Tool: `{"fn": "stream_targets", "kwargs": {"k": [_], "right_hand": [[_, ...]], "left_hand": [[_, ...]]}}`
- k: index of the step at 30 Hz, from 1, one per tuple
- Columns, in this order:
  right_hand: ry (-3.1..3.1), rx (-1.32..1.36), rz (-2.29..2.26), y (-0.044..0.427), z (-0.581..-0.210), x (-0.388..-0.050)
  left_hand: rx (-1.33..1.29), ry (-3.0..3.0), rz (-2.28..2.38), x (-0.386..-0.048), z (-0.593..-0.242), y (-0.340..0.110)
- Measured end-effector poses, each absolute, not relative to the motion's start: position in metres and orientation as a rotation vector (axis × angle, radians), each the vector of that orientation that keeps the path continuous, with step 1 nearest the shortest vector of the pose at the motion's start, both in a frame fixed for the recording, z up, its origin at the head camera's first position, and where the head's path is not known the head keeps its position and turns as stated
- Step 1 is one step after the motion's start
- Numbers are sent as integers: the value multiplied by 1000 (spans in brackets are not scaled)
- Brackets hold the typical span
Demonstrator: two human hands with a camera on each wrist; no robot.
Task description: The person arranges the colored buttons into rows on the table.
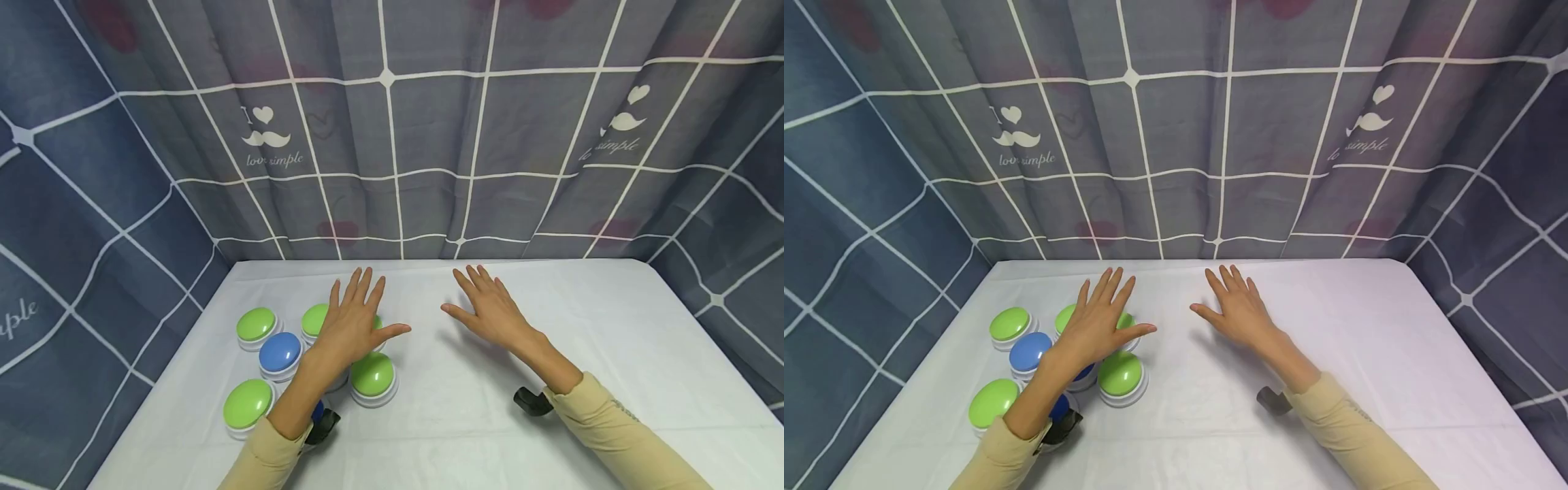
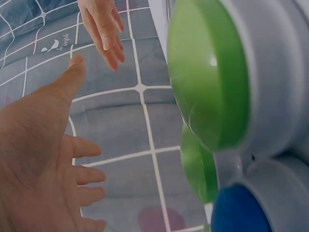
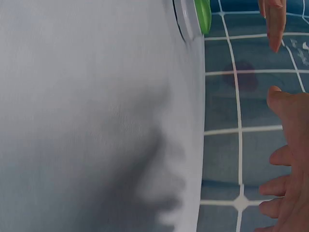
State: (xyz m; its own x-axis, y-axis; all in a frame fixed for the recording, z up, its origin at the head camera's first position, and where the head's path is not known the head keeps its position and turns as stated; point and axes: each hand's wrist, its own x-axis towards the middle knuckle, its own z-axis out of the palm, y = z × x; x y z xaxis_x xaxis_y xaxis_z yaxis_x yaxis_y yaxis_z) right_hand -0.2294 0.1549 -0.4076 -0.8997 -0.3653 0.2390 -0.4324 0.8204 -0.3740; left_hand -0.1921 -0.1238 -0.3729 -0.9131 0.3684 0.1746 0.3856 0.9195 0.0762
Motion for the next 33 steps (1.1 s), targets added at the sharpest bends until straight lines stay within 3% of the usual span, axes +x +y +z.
{"fn": "stream_targets", "kwargs": {"k": [33], "right_hand": [[-2791,1023,686,91,-407,-183]], "left_hand": [[-549,-2956,-177,-125,-384,-169]]}}
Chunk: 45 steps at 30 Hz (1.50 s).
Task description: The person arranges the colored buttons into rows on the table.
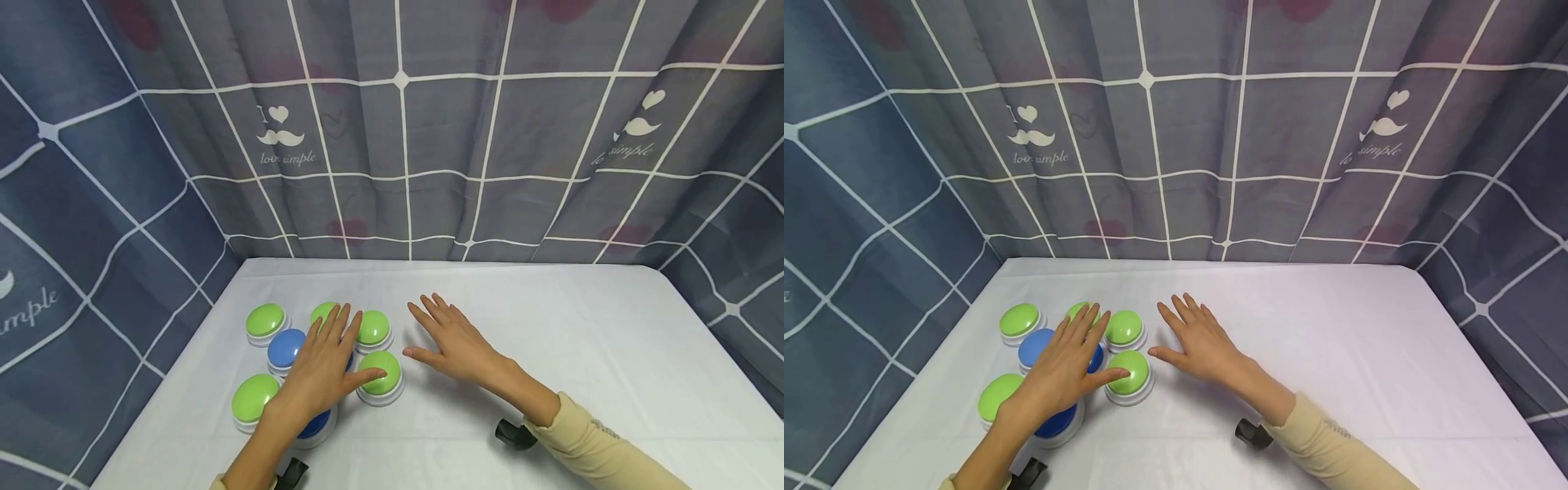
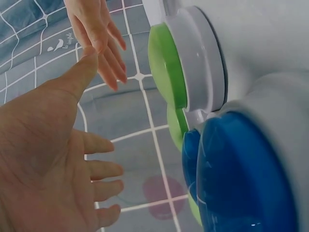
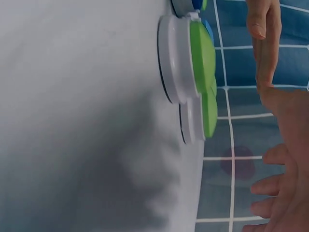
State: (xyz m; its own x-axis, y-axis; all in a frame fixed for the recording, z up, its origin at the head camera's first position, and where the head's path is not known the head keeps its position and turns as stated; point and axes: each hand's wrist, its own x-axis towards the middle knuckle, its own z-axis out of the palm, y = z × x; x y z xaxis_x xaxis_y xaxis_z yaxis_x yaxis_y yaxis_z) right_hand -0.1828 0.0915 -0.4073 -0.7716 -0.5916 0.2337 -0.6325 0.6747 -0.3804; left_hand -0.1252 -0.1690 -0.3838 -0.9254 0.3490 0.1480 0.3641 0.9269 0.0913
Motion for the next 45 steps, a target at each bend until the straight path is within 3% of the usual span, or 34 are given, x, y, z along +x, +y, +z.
{"fn": "stream_targets", "kwargs": {"k": [20,45], "right_hand": [[-2785,1291,614,66,-432,-162],[-2817,1283,729,52,-441,-158]], "left_hand": [[-733,-2973,-284,-111,-401,-167],[-817,-2979,-193,-126,-408,-159]]}}
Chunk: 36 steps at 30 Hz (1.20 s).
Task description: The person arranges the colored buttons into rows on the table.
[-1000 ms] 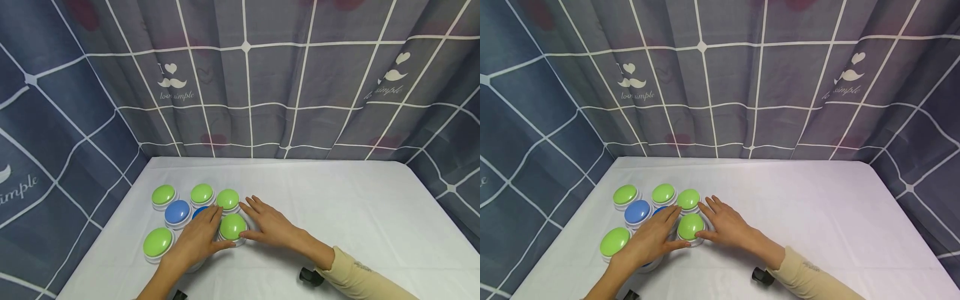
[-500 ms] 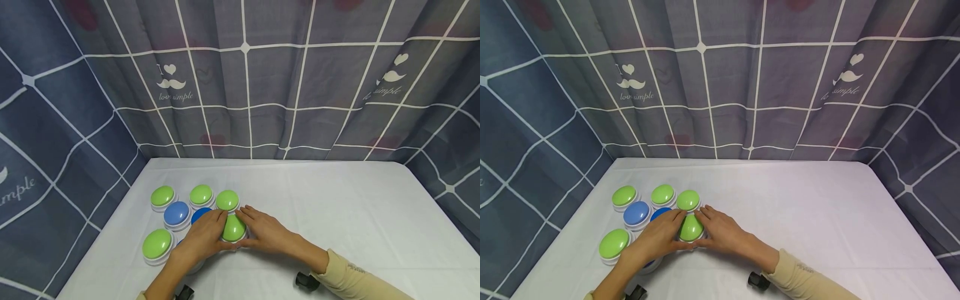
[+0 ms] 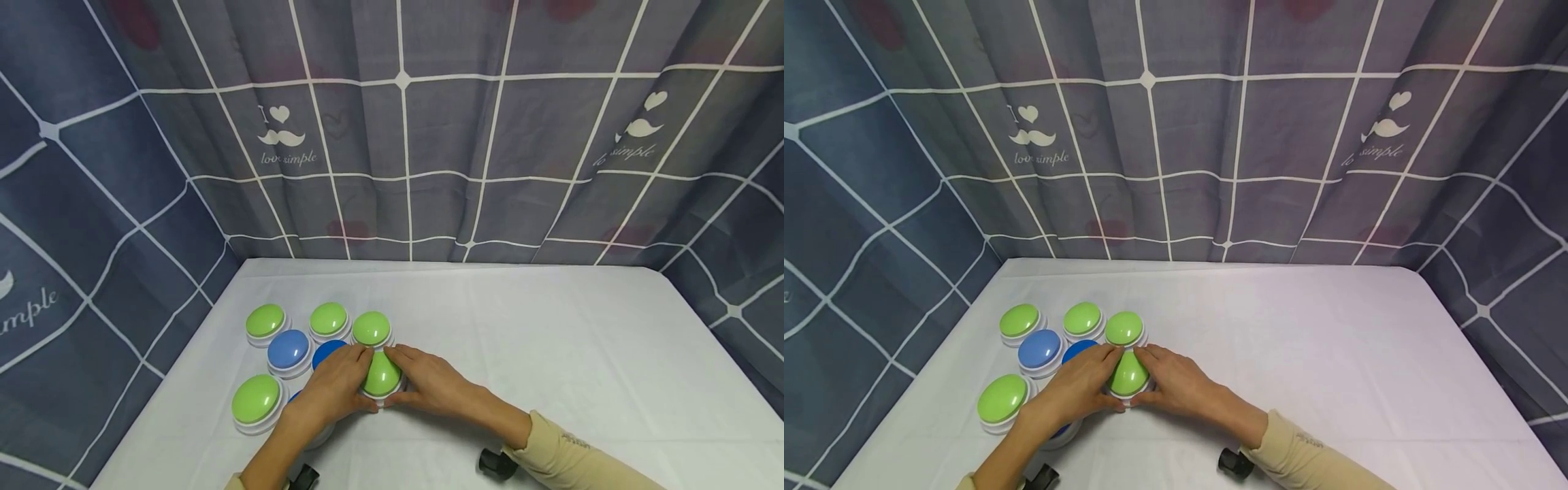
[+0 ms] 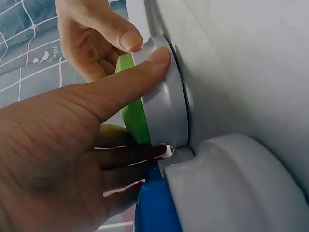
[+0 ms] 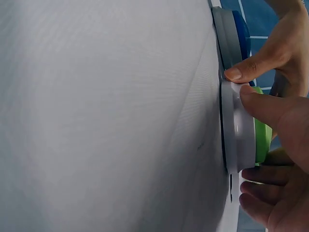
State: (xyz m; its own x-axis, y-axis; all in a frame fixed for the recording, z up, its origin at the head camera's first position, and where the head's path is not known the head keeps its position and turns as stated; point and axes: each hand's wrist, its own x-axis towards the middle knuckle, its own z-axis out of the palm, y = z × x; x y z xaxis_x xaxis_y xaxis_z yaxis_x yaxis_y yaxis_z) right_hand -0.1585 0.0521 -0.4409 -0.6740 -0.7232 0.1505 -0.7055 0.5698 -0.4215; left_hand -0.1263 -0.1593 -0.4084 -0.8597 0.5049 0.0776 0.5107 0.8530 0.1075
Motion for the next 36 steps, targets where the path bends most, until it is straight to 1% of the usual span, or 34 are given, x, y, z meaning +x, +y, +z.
{"fn": "stream_targets", "kwargs": {"k": [11,20,28,36], "right_hand": [[2708,-1215,-827,57,-441,-156],[2681,-1181,-986,82,-429,-162],[2735,-1118,-1035,108,-412,-179],[2818,-1053,-1075,115,-410,-213]], "left_hand": [[-866,-2959,-235,-129,-408,-157],[-944,-2936,-307,-141,-397,-141],[-1011,-2939,-303,-172,-382,-117],[-999,-2990,-317,-217,-375,-104]]}}
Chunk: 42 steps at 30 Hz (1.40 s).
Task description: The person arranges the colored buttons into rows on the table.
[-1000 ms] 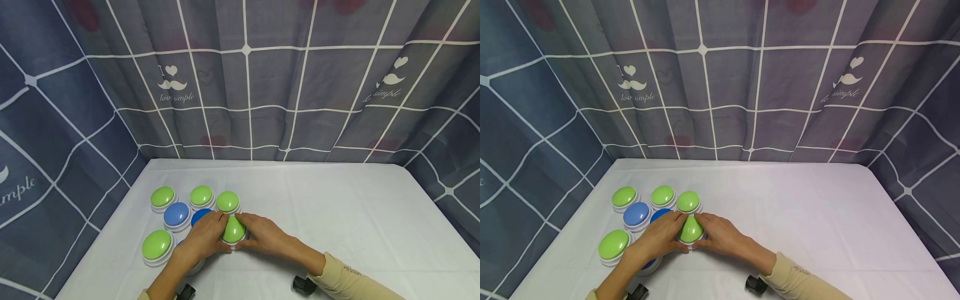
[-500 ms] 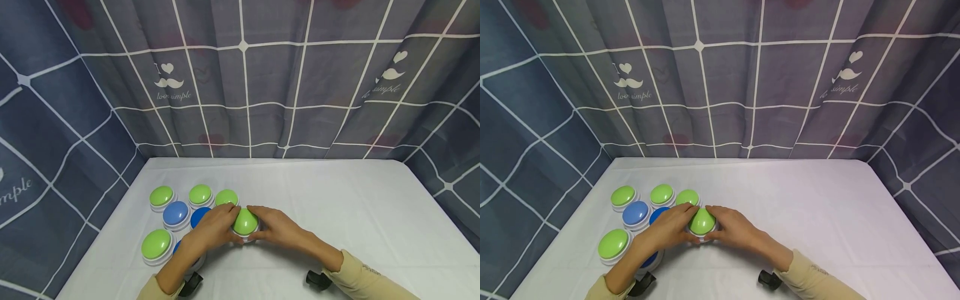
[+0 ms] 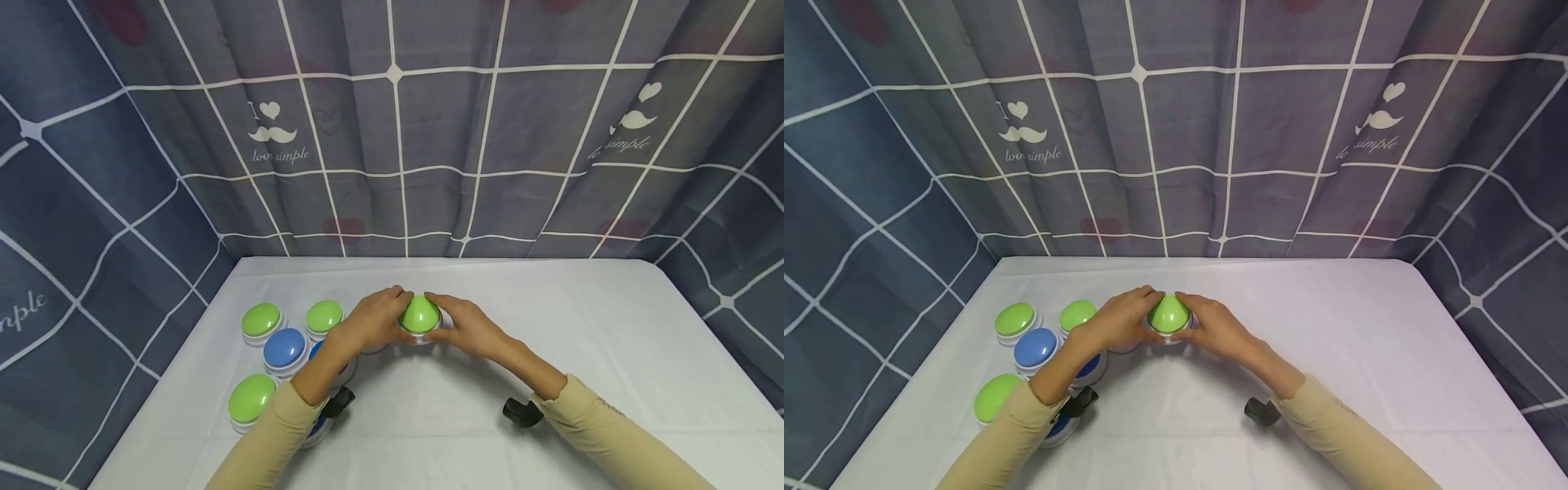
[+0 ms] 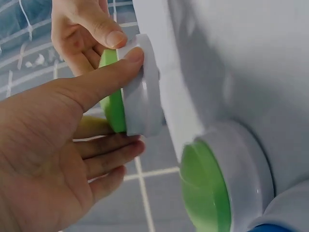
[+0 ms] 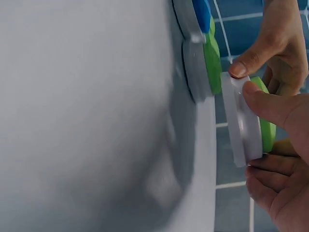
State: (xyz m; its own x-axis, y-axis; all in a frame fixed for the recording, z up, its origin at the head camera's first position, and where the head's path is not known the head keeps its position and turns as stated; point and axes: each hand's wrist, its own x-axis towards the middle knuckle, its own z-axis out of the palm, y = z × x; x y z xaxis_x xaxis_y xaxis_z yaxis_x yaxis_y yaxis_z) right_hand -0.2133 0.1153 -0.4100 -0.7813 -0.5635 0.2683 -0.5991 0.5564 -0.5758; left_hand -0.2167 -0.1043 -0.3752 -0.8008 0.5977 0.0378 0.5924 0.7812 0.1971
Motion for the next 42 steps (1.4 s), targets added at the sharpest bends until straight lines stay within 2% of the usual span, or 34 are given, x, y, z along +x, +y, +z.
{"fn": "stream_targets", "kwargs": {"k": [10,22,42], "right_hand": [[-2723,885,1193,93,-427,-253],[-2714,882,1240,45,-439,-289],[-2737,885,1278,21,-452,-290]], "left_hand": [[761,2889,402,-254,-381,-114],[565,2937,437,-275,-384,-131],[473,2836,500,-295,-384,-149]]}}
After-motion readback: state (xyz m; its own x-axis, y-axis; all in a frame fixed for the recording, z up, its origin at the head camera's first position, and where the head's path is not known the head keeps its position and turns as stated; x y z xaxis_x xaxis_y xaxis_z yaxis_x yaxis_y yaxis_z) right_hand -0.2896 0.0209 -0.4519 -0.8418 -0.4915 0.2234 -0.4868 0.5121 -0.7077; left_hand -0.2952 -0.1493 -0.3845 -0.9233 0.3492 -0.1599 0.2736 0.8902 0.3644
